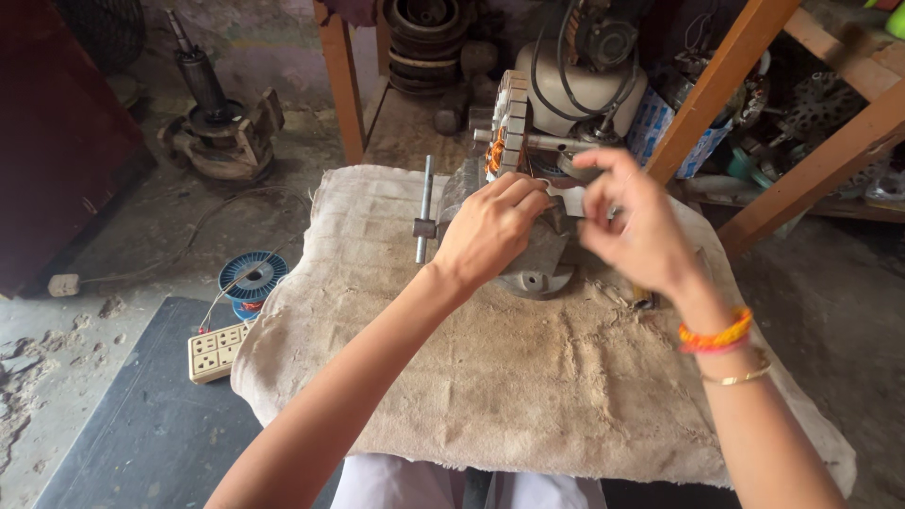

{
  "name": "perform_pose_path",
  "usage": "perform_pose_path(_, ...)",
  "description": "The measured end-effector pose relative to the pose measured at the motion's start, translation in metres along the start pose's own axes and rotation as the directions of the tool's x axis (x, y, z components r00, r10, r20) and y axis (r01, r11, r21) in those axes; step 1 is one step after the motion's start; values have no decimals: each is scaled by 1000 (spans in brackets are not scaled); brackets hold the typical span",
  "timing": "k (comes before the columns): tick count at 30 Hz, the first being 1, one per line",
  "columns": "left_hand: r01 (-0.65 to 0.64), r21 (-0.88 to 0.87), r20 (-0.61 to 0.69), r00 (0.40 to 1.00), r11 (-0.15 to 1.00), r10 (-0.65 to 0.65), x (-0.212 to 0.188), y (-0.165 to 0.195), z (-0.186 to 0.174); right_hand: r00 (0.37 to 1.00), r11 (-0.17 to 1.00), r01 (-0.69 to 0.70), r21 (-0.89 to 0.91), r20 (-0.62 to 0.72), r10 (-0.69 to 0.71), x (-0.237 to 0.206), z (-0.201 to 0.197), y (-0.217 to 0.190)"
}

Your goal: The person sits at a workbench with a motor rotor clamped in a bench vise and inserts small green wedges one at a time into slots around the rotor, pressing each into place by hand and working around the circumference. They occasionally steady the rotor with one hand while fitting a piece with the other.

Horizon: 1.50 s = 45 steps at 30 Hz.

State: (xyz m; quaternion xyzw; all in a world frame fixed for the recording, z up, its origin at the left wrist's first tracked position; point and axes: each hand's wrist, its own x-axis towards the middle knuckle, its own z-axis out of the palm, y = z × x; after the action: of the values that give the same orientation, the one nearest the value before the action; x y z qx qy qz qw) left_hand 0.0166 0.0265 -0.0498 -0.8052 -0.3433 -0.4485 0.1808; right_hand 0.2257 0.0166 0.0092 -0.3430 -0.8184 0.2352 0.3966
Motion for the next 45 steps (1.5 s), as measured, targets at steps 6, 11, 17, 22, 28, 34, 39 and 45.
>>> perform_pose_path(6, -16, -185, -36, 999, 983, 10, -1, 5, -13, 955, 951, 292, 103, 17, -295, 44, -15, -10)
perform_pose_path(11, 21, -261, 4, 1000, 965, -20, -6, -6, -27, 949, 919, 284, -275, 217, -229, 48, 6, -12)
perform_pose_path(17, 126, -298, 5, 991, 946, -130, -2, -27, -39, 956, 915, 287, -284, 140, -257, 48, 1, -14)
perform_pose_path(22, -14, -80, -19, 1000, 997, 13, 5, -42, -52, 943, 902, 333, -274, 92, -320, 49, 2, -13)
perform_pose_path(28, 32, -109, -144, 988, 993, -48, 2, -51, -57, 945, 896, 323, -304, 56, -321, 54, 11, -8)
perform_pose_path(34, 179, -37, -192, 964, 983, -183, 0, -50, -44, 910, 883, 391, -258, -33, -413, 48, 32, -10)
perform_pose_path(39, 277, 16, -197, 943, 961, -269, 4, -47, -40, 981, 995, 96, 7, -172, -93, 36, 58, -29)
perform_pose_path(45, 365, -1, -201, 912, 931, -358, 7, -46, -45, 945, 967, -135, 216, -265, 191, 44, 50, -43)
